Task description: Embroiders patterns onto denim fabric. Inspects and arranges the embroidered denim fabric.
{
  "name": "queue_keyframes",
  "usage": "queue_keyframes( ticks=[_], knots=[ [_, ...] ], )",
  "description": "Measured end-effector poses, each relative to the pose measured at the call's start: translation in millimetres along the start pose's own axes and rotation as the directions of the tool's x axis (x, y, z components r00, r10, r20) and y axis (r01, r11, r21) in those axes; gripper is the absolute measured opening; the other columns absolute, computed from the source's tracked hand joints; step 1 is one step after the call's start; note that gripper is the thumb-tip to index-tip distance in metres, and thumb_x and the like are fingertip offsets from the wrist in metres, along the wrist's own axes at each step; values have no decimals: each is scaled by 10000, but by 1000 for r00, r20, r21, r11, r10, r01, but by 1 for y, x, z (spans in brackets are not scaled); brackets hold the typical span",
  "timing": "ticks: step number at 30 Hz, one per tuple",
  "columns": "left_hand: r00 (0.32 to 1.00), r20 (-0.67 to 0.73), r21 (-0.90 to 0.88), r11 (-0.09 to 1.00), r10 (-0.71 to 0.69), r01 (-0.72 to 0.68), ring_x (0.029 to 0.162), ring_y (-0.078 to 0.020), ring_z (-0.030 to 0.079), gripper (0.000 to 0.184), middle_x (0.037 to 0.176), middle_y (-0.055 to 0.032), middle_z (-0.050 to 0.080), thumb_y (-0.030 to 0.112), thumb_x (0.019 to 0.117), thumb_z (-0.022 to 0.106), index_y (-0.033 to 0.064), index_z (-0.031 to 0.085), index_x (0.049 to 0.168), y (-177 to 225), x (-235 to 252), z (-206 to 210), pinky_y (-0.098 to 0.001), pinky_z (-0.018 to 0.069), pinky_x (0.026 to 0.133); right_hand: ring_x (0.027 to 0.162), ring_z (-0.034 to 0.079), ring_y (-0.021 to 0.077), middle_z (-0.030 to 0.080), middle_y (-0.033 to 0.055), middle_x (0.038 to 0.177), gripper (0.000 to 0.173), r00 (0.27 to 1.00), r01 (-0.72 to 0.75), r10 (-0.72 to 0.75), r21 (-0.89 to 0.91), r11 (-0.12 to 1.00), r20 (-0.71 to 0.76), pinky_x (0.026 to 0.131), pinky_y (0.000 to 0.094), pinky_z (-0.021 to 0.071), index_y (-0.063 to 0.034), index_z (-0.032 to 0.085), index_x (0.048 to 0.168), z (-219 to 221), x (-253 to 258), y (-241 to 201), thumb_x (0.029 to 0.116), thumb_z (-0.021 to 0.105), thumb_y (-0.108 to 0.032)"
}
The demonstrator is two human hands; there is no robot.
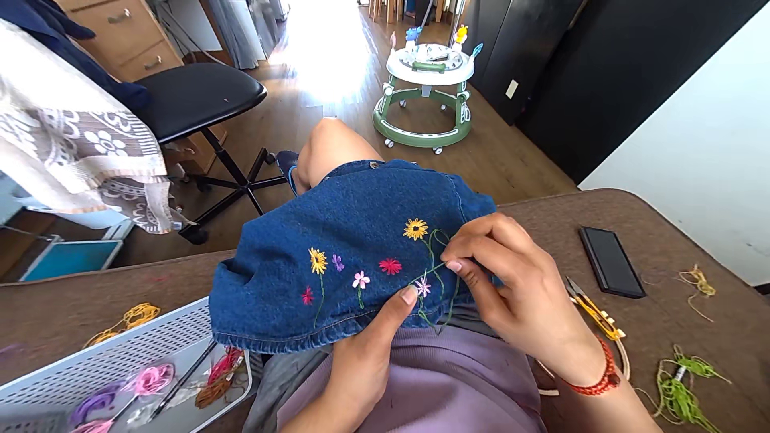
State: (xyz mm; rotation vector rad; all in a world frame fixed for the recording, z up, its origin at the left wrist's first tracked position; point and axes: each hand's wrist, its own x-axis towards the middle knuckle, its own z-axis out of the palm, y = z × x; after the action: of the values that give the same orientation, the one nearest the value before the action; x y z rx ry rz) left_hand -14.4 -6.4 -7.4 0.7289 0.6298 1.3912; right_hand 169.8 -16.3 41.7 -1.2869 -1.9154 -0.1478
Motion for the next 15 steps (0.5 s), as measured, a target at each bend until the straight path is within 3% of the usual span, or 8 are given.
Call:
queue_keyframes(
  ticks=[4, 8, 10, 12, 15],
  knots=[
    [1000, 2, -7, 1000, -16, 16, 964, -191, 733, 334, 1006, -129, 739, 7, 806, 793, -17, 674, 1117, 1, 0, 1, -369, 606, 911, 976, 556, 102, 599, -39, 1009, 192, 992, 82, -74, -76, 994, 99, 796, 244, 474, -206, 725, 934, -10, -9, 3, 972, 539, -181],
    [1000, 2, 0, 1000, -16, 16, 966, -188, 730, 323, 1002, -131, 737, 11, 811, 792, -20, 677, 1111, 1, 0, 0, -366, 604, 912, 1066, 524, 55, 595, -92, 1059, 208, 962, 129, -143, 75, 989, 231, 866, 216, 443, -260, 718, 923, -24, -16, 3, 1011, 531, -244],
    [1000, 0, 1, 1000, -10, 10, 965, -190, 732, 334, 1001, -131, 738, 16, 808, 802, -18, 677, 1116, 1, 0, -1, -366, 605, 912, 1082, 540, 26, 608, -114, 1059, 179, 971, 78, -100, 108, 991, 215, 863, 190, 471, -268, 742, 945, -28, -16, 1, 992, 583, -335],
    [1000, 3, 0, 1000, 10, -10, 952, -192, 736, 331, 994, -132, 742, 12, 804, 808, -18, 685, 1109, 0, -1, -1, -365, 609, 905, 1012, 578, -6, 618, -111, 1055, 236, 991, -11, -6, 126, 992, 130, 773, 158, 505, -249, 749, 1039, -27, -13, -3, 969, 639, -444],
    [998, 40, 15, 998, 54, -55, 955, -186, 736, 327, 1002, -127, 743, 20, 813, 810, -7, 690, 1116, -2, -1, -1, -362, 610, 904, 889, 587, -11, 617, -107, 1057, 248, 990, -139, 129, 211, 968, 62, 669, 156, 505, -240, 747, 1095, -12, -8, -9, 947, 681, -427]
  ],
)
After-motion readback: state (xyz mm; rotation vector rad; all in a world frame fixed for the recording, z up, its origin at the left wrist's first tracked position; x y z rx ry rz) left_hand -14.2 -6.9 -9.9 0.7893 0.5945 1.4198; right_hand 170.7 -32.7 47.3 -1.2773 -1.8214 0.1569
